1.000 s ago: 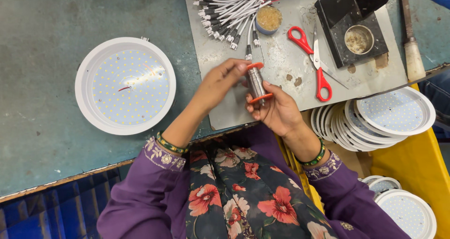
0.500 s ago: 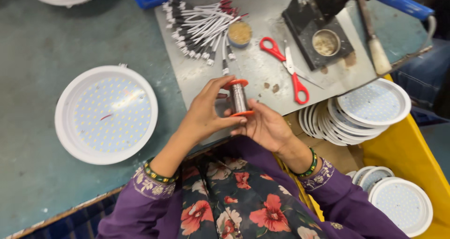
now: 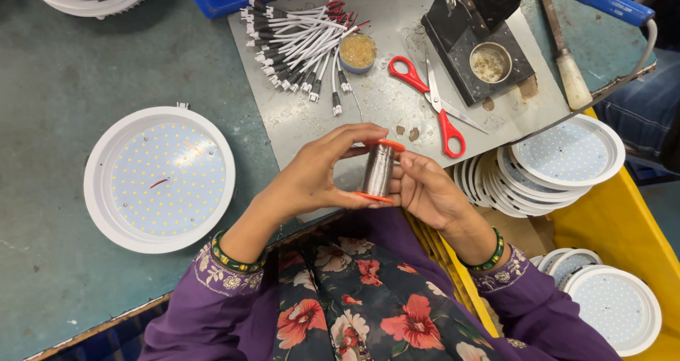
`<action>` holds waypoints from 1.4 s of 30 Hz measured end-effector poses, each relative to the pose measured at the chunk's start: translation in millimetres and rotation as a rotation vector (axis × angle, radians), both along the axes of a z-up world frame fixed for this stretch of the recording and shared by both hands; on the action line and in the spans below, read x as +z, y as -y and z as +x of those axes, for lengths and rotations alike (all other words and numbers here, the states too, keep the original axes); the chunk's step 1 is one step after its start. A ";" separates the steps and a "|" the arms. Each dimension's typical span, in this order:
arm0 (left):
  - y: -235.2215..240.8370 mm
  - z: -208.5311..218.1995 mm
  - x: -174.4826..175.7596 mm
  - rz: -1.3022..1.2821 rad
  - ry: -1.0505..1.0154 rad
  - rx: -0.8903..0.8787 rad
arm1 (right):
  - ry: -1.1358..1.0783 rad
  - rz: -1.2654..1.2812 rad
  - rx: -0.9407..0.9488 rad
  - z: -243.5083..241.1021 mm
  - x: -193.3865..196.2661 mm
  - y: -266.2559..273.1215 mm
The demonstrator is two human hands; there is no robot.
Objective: The person solders wires onto LED light panels using a soldering iron and solder wire. They handle multiple LED panels, apply solder to connection points, and use a small container of paste-like material on the panels.
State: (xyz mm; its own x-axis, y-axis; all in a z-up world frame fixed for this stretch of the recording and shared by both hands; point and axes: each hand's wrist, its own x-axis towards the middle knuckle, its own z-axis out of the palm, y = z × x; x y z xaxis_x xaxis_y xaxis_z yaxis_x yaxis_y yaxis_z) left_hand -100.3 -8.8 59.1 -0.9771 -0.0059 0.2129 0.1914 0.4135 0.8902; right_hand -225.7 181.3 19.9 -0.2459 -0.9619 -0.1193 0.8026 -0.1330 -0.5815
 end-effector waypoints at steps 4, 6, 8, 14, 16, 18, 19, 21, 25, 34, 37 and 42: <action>2.3 -2.0 5.7 -0.097 -0.024 -0.060 | -0.088 -0.030 0.027 2.0 -2.2 3.2; 2.0 -3.9 7.8 -0.098 -0.029 -0.076 | -0.110 -0.018 0.021 1.3 -1.3 4.4; 0.9 -5.2 7.4 -0.121 -0.030 -0.089 | -0.105 0.007 0.023 -2.0 0.3 1.8; 7.0 -29.6 9.1 -0.135 -0.078 -0.196 | -0.167 0.027 -0.034 -16.5 0.0 -8.4; 10.2 -54.1 16.1 -0.151 -0.091 -0.225 | -0.172 0.009 -0.116 -28.6 1.2 -11.7; 11.1 -83.3 24.3 -0.159 -0.063 -0.247 | -0.158 -0.015 -0.213 -48.9 4.2 -11.1; 11.6 -96.7 28.2 -0.136 -0.102 -0.243 | -0.197 -0.030 -0.256 -59.9 6.1 -11.6; 12.7 -118.2 35.0 -0.090 -0.186 -0.240 | -0.282 -0.060 -0.346 -87.8 12.6 -14.1; 19.4 -131.2 30.5 -0.093 -0.183 -0.011 | -0.326 -0.022 -0.530 -142.2 15.0 -10.6; 27.6 -75.0 -44.2 0.322 0.059 0.253 | -0.214 -0.014 -0.814 -218.2 -14.9 42.1; 25.2 -52.9 -65.6 0.378 0.128 0.274 | -0.227 -0.029 -0.825 -226.0 -19.0 53.7; 28.8 -39.6 -81.9 0.488 0.194 0.269 | -0.215 0.021 -0.799 -223.3 -19.0 60.1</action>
State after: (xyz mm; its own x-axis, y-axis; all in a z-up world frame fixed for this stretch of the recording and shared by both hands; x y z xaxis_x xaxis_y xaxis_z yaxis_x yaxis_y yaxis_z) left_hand -139.9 -37.6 -22.8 -0.9486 -0.3109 -0.0593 -0.0488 -0.0414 0.9979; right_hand -448.9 121.2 0.9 -0.8740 -0.4859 -0.0077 0.3419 -0.6035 -0.7203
